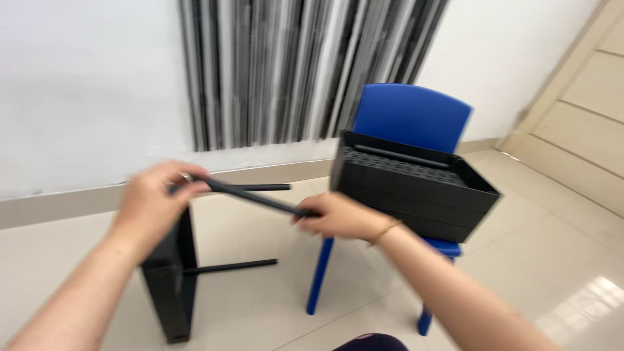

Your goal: The person assembles a black plastic storage rack by inserting rods into side panels and attaching perforated trays. They repeatedly insert and remove rods, then stack trays onto the frame to form a two-tier rack.

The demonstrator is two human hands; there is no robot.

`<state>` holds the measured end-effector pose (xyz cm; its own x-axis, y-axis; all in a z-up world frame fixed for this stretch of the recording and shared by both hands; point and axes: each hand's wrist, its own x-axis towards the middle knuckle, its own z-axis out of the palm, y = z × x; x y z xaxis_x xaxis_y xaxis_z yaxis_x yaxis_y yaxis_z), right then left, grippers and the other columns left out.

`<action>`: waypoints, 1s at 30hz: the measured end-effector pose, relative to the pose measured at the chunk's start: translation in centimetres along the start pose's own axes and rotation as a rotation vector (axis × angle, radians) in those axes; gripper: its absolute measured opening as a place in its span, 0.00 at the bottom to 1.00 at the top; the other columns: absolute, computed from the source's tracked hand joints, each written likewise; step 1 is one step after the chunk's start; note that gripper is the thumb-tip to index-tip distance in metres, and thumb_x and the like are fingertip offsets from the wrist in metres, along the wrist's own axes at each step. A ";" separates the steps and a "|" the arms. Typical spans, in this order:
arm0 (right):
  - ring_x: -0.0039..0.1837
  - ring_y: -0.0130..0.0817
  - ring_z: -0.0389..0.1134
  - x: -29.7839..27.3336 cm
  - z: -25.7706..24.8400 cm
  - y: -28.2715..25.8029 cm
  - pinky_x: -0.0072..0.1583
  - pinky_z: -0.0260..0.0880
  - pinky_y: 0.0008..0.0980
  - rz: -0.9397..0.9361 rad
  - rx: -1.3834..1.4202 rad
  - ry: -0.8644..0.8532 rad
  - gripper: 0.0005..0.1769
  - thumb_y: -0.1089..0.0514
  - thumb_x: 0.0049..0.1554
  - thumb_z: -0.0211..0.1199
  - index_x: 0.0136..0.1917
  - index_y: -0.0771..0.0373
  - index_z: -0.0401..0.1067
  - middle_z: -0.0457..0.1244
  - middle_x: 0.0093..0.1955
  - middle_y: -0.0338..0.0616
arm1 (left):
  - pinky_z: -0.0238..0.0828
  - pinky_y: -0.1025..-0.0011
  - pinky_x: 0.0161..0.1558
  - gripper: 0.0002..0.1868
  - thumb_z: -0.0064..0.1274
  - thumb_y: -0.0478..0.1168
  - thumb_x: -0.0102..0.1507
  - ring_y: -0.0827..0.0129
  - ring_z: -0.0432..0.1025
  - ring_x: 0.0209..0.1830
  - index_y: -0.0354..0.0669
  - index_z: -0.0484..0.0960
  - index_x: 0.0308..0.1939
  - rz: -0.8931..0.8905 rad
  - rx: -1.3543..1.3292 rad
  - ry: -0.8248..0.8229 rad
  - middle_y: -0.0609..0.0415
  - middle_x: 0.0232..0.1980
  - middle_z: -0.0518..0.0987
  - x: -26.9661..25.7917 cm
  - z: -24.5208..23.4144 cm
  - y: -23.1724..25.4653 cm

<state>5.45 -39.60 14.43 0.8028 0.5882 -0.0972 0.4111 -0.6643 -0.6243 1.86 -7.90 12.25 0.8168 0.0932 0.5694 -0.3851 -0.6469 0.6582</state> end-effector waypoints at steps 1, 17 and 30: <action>0.39 0.21 0.68 -1.6 -2.4 0.9 0.41 0.73 0.25 -0.016 -0.085 0.070 0.14 0.53 0.58 0.60 0.54 0.60 0.78 0.70 0.40 0.31 | 0.74 0.65 0.43 0.13 0.64 0.39 0.58 0.65 0.76 0.37 0.46 0.87 0.46 -0.002 -0.041 0.066 0.55 0.43 0.84 1.1 0.4 0.8; 0.46 0.42 0.72 -15.2 -18.1 20.8 0.52 0.73 0.38 0.357 -0.324 0.882 0.20 0.57 0.50 0.69 0.58 0.57 0.78 0.71 0.44 0.48 | 0.72 0.58 0.58 0.15 0.59 0.38 0.60 0.48 0.77 0.53 0.42 0.86 0.51 0.210 -0.028 -0.127 0.41 0.51 0.83 12.1 27.4 17.3; 0.64 0.43 0.64 -12.6 -14.8 14.1 0.63 0.57 0.50 0.244 -0.548 1.032 0.11 0.55 0.53 0.65 0.51 0.54 0.78 0.65 0.62 0.42 | 0.64 0.55 0.66 0.24 0.57 0.41 0.58 0.52 0.70 0.66 0.47 0.81 0.59 0.188 0.146 -0.063 0.49 0.65 0.78 13.5 22.4 10.3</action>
<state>7.55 -63.18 18.36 0.7505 -0.0628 0.6579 0.1277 -0.9629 -0.2377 18.57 -30.30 15.72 0.7634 -0.0839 0.6405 -0.4705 -0.7516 0.4623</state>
